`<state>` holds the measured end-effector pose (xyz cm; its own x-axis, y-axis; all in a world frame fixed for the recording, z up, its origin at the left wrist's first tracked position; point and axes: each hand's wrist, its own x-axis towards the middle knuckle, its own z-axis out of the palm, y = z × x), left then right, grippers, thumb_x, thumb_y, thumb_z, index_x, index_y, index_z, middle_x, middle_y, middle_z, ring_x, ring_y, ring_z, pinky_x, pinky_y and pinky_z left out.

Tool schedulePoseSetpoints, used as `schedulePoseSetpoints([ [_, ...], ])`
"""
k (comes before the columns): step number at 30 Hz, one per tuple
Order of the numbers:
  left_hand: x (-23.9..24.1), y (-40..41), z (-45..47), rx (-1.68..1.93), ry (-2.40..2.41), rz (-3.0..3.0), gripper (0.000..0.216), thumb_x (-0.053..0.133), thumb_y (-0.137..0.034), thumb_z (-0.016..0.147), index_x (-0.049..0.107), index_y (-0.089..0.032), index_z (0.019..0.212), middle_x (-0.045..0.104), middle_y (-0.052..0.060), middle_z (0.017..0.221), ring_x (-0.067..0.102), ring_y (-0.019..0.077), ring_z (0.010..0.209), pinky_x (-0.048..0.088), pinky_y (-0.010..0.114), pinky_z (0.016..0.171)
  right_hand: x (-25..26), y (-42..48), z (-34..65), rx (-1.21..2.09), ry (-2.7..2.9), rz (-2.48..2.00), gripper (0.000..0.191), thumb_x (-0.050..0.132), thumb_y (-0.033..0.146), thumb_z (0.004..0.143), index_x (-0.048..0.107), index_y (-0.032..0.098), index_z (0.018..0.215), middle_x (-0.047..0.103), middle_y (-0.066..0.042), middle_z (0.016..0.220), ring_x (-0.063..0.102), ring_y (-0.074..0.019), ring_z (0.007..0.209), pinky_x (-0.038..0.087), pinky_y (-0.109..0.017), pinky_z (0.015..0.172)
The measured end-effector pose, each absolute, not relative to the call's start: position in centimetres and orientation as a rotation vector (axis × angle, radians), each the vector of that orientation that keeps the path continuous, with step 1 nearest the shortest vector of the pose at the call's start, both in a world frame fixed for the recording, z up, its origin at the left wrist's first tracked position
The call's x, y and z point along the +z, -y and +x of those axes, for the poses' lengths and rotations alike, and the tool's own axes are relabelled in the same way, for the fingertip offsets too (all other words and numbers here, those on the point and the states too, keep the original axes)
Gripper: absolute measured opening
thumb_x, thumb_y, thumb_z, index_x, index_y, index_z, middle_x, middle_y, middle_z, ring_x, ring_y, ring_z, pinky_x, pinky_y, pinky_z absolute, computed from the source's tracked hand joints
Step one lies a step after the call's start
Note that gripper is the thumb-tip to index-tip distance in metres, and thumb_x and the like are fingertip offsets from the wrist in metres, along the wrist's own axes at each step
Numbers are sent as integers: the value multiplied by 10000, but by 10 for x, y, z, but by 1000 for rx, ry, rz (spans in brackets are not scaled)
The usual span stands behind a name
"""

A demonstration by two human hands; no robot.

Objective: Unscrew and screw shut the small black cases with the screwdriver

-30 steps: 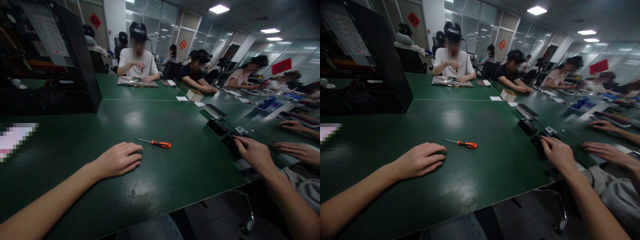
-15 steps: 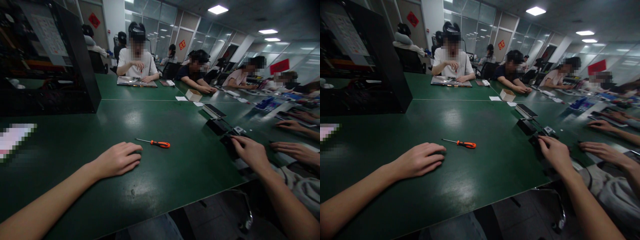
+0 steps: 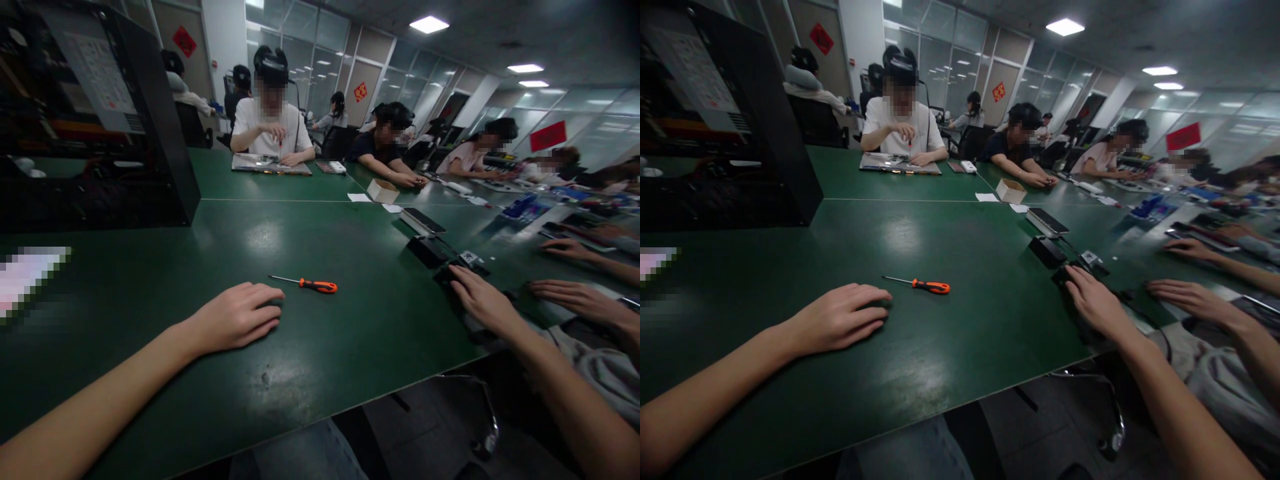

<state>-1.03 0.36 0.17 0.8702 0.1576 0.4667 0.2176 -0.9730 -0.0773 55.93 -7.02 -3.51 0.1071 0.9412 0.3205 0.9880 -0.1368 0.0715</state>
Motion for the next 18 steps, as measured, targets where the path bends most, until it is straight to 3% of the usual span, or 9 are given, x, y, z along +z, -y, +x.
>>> schedulePoseSetpoints([
  [7,4,-4,-10,-695,296,-2886,222,476,-223,1036,684,-149,1016,702,143,1156,681,242,1007,550,361,830,-35,74,557,-458,2016,-2230,635,312,488,1021,475,70,1471,511,-224,1495,587,-349,1288,450,-475,1118],
  [15,0,-3,-11,-679,304,-2891,186,511,-214,1016,686,-153,1000,703,139,1141,679,240,1007,548,361,840,-14,39,552,-596,1920,-2256,569,325,485,1012,628,111,1317,606,-182,1394,605,-322,1259,512,-444,1040],
  [18,-1,-4,-12,-681,323,-2900,181,515,-207,1015,684,-144,1006,700,139,1137,677,244,1000,549,370,837,-8,31,545,-644,1924,-2257,503,356,448,1003,694,157,1235,664,-130,1347,672,-316,1157,563,-435,951],
])
